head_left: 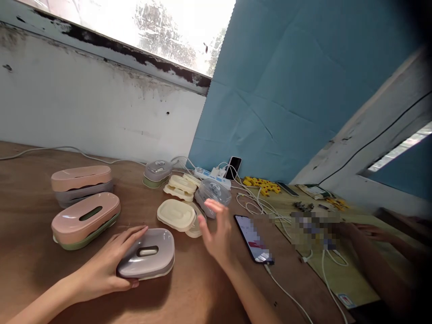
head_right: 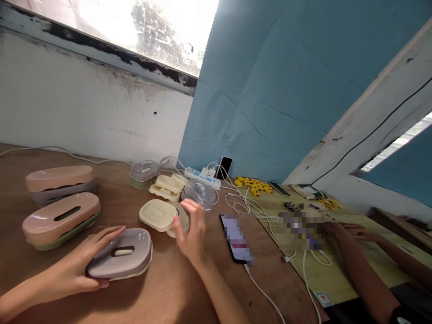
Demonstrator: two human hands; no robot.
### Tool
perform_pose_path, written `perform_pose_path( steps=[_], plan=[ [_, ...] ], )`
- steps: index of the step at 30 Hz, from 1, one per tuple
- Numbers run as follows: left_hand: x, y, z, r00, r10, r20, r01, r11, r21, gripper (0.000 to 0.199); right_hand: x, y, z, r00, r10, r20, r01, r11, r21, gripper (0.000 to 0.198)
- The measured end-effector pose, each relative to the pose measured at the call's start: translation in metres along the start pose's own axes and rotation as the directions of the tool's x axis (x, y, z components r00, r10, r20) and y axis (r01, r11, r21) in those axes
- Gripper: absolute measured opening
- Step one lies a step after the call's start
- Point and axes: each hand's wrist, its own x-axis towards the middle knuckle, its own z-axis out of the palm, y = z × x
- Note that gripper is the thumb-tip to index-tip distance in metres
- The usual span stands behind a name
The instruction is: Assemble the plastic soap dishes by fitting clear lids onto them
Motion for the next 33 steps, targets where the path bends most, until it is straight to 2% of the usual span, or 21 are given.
perform_pose_path(
  steps=[2,4,6,8,11,12,14,16,17,19,20,22,25,28,33],
  plan=[
    [-0.001,-0.001,0.001,1.0,-0.01,0.008,0.01,1.0,-0.012,0.101,0.019,0.028,-0.005,0.984,0.145,-0.1,-0.163,0.964,-0.209,0.042],
    [-0.002,-0.003,0.003,1.0,-0.008,0.026,0.009,0.999,-0.044,0.105,0.035,0.058,-0.006,0.954,0.283,-0.103,-0.301,0.901,-0.314,0.067],
    [-0.003,-0.006,0.003,0.999,-0.005,0.045,0.009,0.996,-0.091,0.108,0.045,0.085,-0.006,0.907,0.421,0.023,-0.396,0.869,-0.297,0.083],
    [-0.002,-0.008,0.004,0.998,-0.001,0.066,0.009,0.991,-0.13,0.108,0.049,0.103,-0.004,0.864,0.485,0.134,-0.445,0.86,-0.249,0.087],
    [0.0,-0.009,0.003,0.995,0.011,0.1,0.004,0.989,-0.148,0.106,0.049,0.108,-0.003,0.853,0.503,0.141,-0.467,0.855,-0.224,0.084],
    [0.0,-0.008,0.003,0.994,0.013,0.112,0.003,0.989,-0.145,0.106,0.048,0.102,-0.004,0.859,0.5,0.116,-0.468,0.856,-0.221,0.083],
    [0.002,-0.006,0.003,0.992,0.011,0.126,0.006,0.991,-0.135,0.107,0.043,0.083,-0.005,0.899,0.438,0.022,-0.426,0.885,-0.186,0.08],
    [0.002,-0.003,0.003,0.993,0.009,0.119,0.008,0.989,-0.144,0.106,0.034,0.053,-0.006,0.948,0.309,-0.078,-0.316,0.944,-0.099,0.074],
    [0.002,-0.001,0.003,0.994,0.007,0.108,0.01,0.987,-0.158,0.105,0.026,0.036,-0.006,0.966,0.244,-0.085,-0.247,0.969,-0.028,0.073],
    [0.001,0.001,0.003,0.997,-0.005,0.082,0.02,0.981,-0.191,0.107,0.007,0.002,-0.003,0.984,0.178,0.03,-0.18,0.965,0.192,0.073],
    [0.0,0.001,0.003,0.997,-0.011,0.071,0.025,0.978,-0.208,0.108,-0.004,-0.013,-0.001,0.981,0.14,0.134,-0.176,0.933,0.315,0.075],
    [-0.001,0.001,0.002,0.999,-0.006,0.052,0.018,0.973,-0.231,0.11,-0.024,-0.037,0.006,0.953,0.08,0.291,-0.211,0.866,0.452,0.079],
    [-0.001,-0.001,0.005,0.999,0.036,0.027,-0.028,0.97,-0.242,0.113,-0.045,-0.052,0.016,0.899,0.03,0.438,-0.26,0.839,0.477,0.082],
    [-0.001,-0.001,0.015,1.0,0.006,0.028,0.001,0.965,-0.262,0.113,-0.05,-0.049,0.02,0.851,-0.003,0.525,-0.269,0.857,0.44,0.086],
    [-0.002,0.001,0.039,0.992,-0.119,-0.034,0.097,0.917,-0.386,0.124,-0.046,-0.038,0.016,0.722,-0.03,0.691,-0.263,0.912,0.314,0.1]
  ],
)
